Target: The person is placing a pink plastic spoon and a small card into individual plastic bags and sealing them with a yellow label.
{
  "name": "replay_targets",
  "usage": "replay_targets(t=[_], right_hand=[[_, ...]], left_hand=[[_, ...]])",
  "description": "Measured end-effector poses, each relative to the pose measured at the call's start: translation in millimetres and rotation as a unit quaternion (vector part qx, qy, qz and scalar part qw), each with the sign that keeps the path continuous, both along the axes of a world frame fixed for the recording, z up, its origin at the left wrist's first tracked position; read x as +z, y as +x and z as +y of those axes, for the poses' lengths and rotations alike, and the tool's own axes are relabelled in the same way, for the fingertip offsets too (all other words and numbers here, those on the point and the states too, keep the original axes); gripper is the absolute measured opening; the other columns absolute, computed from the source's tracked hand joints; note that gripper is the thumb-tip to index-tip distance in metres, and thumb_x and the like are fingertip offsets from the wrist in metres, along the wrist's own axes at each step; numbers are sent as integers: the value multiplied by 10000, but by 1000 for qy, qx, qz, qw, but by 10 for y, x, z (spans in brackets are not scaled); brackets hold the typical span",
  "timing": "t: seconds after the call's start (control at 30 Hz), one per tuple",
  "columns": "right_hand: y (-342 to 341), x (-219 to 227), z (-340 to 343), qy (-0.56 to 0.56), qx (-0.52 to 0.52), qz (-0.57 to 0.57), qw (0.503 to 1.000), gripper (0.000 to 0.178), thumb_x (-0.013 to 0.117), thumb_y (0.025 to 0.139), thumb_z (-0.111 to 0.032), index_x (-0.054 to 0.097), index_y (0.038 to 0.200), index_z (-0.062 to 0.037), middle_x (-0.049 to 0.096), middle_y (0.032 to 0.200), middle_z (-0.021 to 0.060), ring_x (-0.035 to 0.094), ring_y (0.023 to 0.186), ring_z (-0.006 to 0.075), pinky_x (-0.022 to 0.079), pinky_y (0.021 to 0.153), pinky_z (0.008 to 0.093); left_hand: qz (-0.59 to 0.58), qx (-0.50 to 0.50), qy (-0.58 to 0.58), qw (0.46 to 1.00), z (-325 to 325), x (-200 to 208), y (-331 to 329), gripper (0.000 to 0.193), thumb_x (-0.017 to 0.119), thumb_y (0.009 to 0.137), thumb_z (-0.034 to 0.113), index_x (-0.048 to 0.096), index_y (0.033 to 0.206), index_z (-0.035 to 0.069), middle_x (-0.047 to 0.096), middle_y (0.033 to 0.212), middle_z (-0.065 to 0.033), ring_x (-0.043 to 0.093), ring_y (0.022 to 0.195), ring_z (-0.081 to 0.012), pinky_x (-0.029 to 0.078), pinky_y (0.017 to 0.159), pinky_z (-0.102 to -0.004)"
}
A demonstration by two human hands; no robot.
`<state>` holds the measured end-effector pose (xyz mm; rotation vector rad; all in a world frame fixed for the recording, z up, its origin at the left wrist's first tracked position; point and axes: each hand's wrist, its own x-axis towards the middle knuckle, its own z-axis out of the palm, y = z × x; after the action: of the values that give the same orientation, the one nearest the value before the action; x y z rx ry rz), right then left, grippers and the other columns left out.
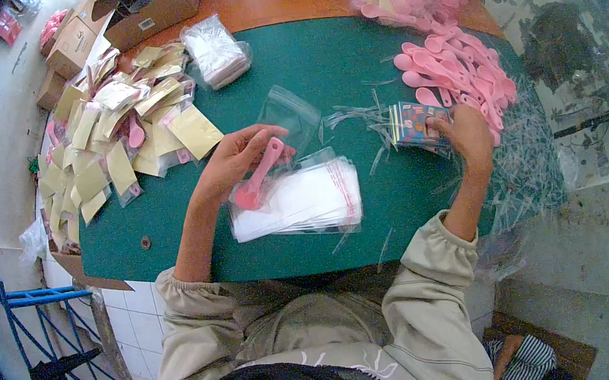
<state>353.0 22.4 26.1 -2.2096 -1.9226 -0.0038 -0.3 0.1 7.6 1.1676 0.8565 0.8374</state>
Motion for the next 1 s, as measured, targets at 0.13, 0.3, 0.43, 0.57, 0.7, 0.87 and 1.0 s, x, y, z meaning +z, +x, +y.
replay_targets(t=[0.13, 0.3, 0.43, 0.57, 0.7, 0.87, 1.0], right_hand=[[98, -82, 7, 0, -45, 108, 993, 404, 676, 676, -340, 587, 870, 3, 611, 790, 164, 584, 718, 294, 440, 649, 389], [-32, 52, -59, 67, -82, -6, 994, 275, 637, 735, -252, 607, 879, -20, 620, 772, 155, 595, 679, 281, 446, 629, 347], [-331, 298, -98, 172, -75, 31, 982, 218, 585, 789, -207, 614, 938, -49, 625, 847, 135, 602, 783, 293, 453, 686, 389], [-717, 245, 10, 218, 105, 322, 915, 162, 576, 822, -152, 576, 904, -12, 617, 754, 98, 584, 671, 172, 451, 616, 295], [-1173, 199, -75, 134, 171, 430, 876, 143, 589, 820, -129, 546, 881, -7, 600, 704, 80, 535, 605, 97, 421, 551, 236], [-1158, 228, -104, 75, 241, 404, 879, 138, 589, 814, -123, 543, 880, -11, 596, 661, 81, 530, 568, 97, 413, 526, 242], [-1183, 250, -121, 48, 274, 371, 886, 138, 586, 813, -121, 539, 881, -11, 607, 662, 93, 538, 564, 105, 420, 525, 248]], left_hand=[[54, 2, 32, 998, 11, -31, -19, 294, 452, 922, 217, 592, 1000, -30, 634, 869, -90, 595, 837, -113, 479, 724, -214], [60, 3, 50, 997, 27, -76, -30, 322, 444, 925, 233, 569, 1022, -48, 628, 912, -107, 591, 843, -120, 474, 746, -222], [56, -6, 51, 997, 1, -49, -21, 316, 455, 919, 222, 566, 1028, -53, 628, 915, -106, 592, 840, -114, 477, 732, -212], [69, -29, 55, 996, 1, -47, -9, 316, 477, 909, 235, 581, 1019, -43, 630, 899, -80, 575, 798, -87, 467, 697, -202], [88, -28, 64, 994, -29, -9, 1, 312, 496, 900, 251, 605, 998, -25, 626, 862, -37, 531, 751, -47, 444, 650, -191], [127, -15, 74, 989, -20, -58, 2, 295, 507, 892, 224, 612, 985, -36, 612, 817, -15, 507, 722, -45, 432, 636, -195], [102, -78, 42, 991, -10, -246, -36, 301, 511, 892, 233, 608, 981, -37, 602, 822, 1, 495, 719, -38, 418, 625, -184]])
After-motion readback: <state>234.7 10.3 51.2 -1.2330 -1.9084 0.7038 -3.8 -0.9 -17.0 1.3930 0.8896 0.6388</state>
